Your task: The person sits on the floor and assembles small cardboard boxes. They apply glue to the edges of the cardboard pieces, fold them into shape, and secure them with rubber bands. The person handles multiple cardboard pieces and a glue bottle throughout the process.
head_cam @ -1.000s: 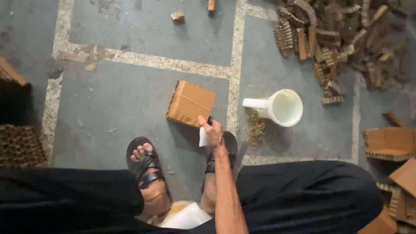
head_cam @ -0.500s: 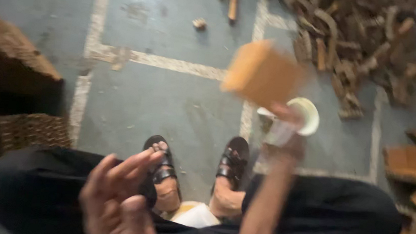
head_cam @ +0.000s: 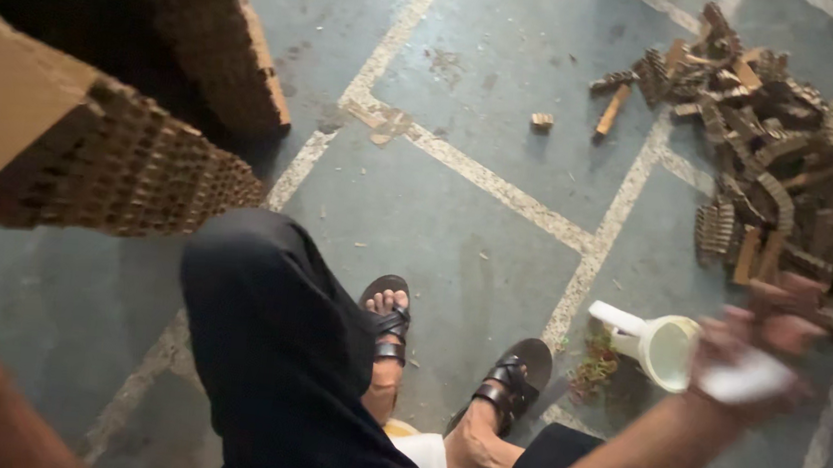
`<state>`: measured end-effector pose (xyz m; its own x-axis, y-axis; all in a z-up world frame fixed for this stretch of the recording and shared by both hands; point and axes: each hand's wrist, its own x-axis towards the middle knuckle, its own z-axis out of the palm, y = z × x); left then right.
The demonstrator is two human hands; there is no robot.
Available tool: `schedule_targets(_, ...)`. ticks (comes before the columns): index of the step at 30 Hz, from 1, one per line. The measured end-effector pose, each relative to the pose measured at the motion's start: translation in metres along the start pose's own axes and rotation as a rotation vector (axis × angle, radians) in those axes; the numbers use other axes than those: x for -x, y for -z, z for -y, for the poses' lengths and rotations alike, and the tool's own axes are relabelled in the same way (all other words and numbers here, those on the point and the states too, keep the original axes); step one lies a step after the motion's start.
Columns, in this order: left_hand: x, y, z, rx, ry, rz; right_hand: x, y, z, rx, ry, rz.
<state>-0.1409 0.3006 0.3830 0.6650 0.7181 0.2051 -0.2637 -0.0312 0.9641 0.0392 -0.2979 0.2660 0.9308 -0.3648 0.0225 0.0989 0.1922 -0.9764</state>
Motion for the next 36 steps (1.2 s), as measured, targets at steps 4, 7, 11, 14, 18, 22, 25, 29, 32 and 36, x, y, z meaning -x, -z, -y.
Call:
schedule_targets(4,-0.009,0.006,-0.004,-0.002,0.001,-0.050,0.031,-0.081,-0.060,-0.602,-0.153,0.573)
schedule_targets(7,-0.011,0.008,-0.004,-0.013,0.021,-0.067,0.047,-0.132,-0.098,-0.049,-0.331,0.476)
schedule_targets(11,-0.020,0.011,-0.005,-0.009,0.030,-0.083,0.069,-0.178,-0.127,0.122,-0.412,0.611)
schedule_targets(14,-0.021,0.013,-0.003,0.049,0.017,-0.040,0.081,-0.204,-0.126,0.147,-0.506,0.600)
schedule_targets(18,-0.013,0.022,0.010,0.060,0.004,-0.025,0.074,-0.269,-0.106,0.284,-0.196,0.832)
schedule_targets(22,-0.014,0.037,0.044,0.202,-0.067,-0.029,0.067,-0.371,-0.080,0.281,-0.002,1.174)
schedule_targets(25,-0.020,0.047,0.074,0.246,-0.089,-0.094,0.084,-0.454,-0.076,0.419,0.156,1.290)
schedule_targets(29,-0.027,0.049,0.099,0.506,0.117,-0.195,0.113,-0.528,-0.086,0.559,0.058,1.357)
schedule_targets(32,-0.030,0.046,0.109,0.659,0.224,-0.126,0.131,-0.545,-0.095,0.574,0.026,1.425)
schedule_targets(36,-0.026,0.042,0.120,0.743,0.219,-0.110,0.153,-0.539,-0.097,0.684,-0.064,1.455)
